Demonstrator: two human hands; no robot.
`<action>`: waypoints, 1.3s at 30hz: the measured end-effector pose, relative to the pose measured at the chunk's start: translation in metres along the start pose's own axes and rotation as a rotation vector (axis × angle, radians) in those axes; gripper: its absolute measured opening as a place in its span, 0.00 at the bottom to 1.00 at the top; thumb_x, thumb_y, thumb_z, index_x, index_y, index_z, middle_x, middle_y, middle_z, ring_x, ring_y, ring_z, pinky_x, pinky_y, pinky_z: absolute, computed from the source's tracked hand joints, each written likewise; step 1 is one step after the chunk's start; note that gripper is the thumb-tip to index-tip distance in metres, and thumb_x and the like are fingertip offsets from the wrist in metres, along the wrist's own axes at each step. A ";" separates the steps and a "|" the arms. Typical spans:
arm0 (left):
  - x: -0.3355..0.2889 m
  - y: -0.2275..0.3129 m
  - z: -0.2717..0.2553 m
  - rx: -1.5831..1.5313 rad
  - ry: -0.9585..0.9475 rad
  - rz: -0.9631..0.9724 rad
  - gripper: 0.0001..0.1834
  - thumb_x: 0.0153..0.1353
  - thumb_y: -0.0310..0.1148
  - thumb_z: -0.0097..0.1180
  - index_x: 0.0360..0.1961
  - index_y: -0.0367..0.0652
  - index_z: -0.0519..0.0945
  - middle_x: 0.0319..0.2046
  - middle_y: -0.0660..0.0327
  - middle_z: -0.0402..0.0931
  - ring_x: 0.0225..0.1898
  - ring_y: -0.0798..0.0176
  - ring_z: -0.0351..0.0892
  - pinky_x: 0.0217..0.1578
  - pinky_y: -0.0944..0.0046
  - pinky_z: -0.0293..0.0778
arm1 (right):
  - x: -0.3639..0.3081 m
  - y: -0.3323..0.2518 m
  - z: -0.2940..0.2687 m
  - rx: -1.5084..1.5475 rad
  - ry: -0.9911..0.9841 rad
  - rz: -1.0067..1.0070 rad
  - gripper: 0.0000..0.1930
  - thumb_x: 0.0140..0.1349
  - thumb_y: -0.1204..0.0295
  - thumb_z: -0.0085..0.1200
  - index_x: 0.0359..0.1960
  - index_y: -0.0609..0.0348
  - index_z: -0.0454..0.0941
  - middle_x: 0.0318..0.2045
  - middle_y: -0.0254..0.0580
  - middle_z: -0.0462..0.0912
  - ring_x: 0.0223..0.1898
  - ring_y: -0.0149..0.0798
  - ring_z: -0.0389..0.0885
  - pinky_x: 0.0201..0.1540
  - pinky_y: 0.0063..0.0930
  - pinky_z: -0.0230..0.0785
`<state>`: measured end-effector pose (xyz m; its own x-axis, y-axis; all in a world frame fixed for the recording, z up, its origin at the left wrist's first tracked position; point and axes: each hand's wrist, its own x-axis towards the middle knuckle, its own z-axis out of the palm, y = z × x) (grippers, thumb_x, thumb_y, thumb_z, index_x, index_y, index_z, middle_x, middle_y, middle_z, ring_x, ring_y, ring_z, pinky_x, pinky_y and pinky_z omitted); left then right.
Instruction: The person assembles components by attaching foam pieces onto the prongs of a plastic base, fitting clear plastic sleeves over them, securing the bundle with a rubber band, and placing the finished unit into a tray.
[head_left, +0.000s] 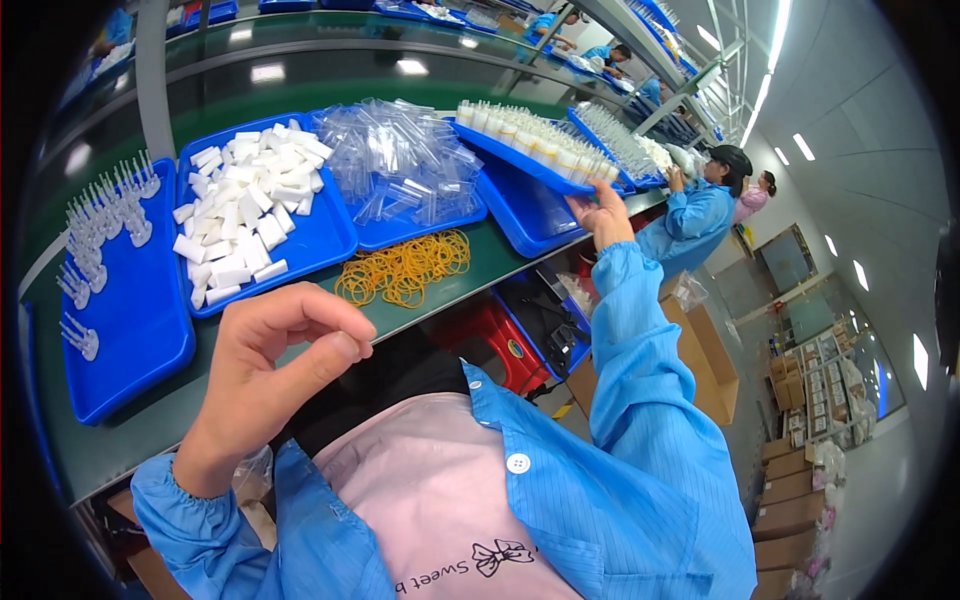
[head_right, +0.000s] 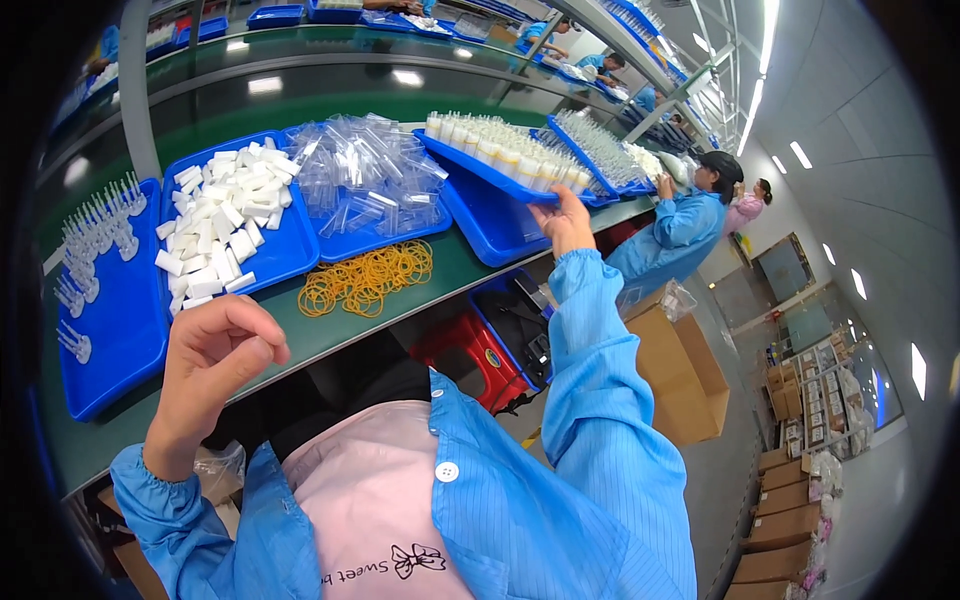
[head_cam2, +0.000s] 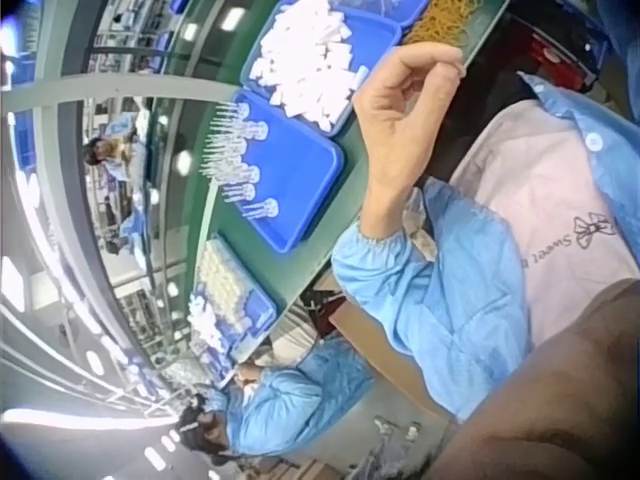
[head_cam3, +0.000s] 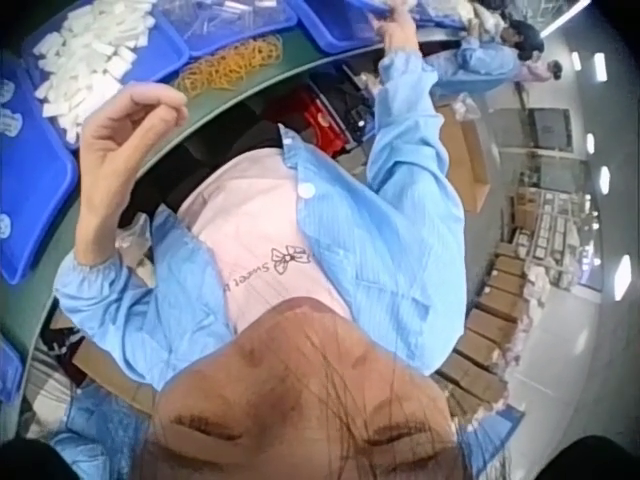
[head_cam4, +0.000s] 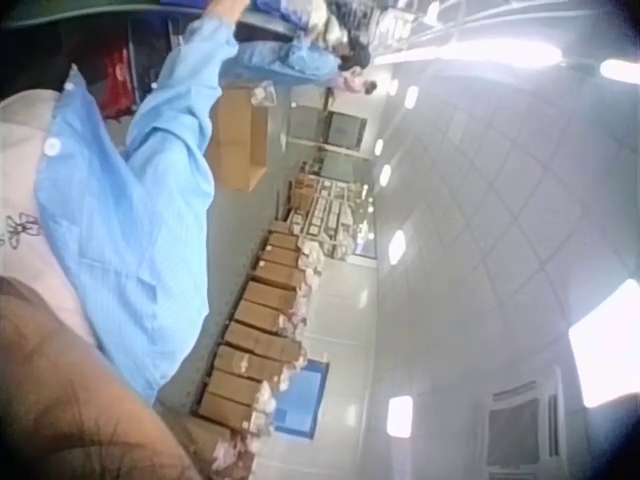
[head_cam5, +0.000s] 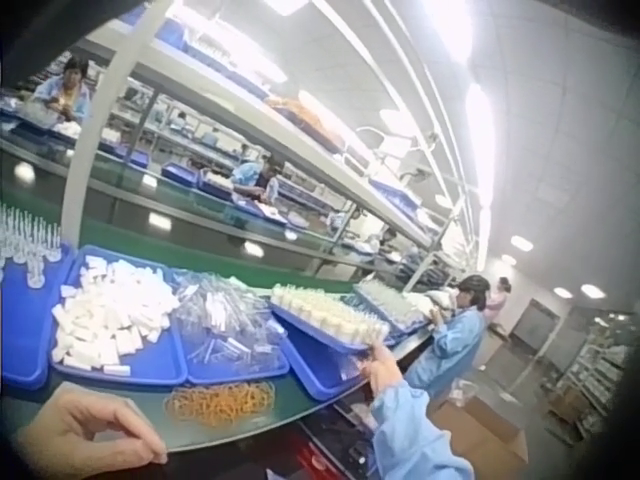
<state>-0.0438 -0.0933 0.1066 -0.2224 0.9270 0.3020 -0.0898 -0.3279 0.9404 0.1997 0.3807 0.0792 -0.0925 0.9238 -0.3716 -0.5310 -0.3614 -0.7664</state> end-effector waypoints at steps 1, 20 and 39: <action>0.000 -0.001 0.001 0.004 -0.003 -0.016 0.05 0.59 0.25 0.56 0.35 0.36 0.81 0.33 0.61 0.79 0.36 0.71 0.77 0.41 0.70 0.73 | 0.003 -0.006 0.001 -0.031 -0.032 -0.016 0.16 0.58 0.75 0.53 0.49 0.58 0.70 0.48 0.52 0.77 0.50 0.60 0.75 0.52 0.63 0.69; 0.010 -0.008 -0.051 0.296 0.549 -0.336 0.05 0.60 0.31 0.55 0.33 0.40 0.77 0.28 0.63 0.77 0.31 0.72 0.74 0.35 0.71 0.70 | 0.075 0.018 0.180 -0.214 -0.536 0.097 0.10 0.51 0.75 0.60 0.35 0.59 0.74 0.31 0.45 0.79 0.34 0.44 0.79 0.41 0.48 0.75; -0.098 -0.008 -0.123 0.408 1.507 -0.401 0.07 0.63 0.31 0.55 0.41 0.43 0.77 0.30 0.64 0.77 0.28 0.73 0.77 0.27 0.76 0.74 | 0.253 0.235 0.413 -0.633 -0.835 0.323 0.11 0.55 0.72 0.57 0.39 0.61 0.77 0.32 0.44 0.82 0.31 0.41 0.84 0.35 0.42 0.81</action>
<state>-0.1404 -0.2033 0.0500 -0.9760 -0.1579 -0.1501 -0.1774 0.1759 0.9683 -0.2963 0.5821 0.0215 -0.8179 0.4818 -0.3145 0.1276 -0.3811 -0.9157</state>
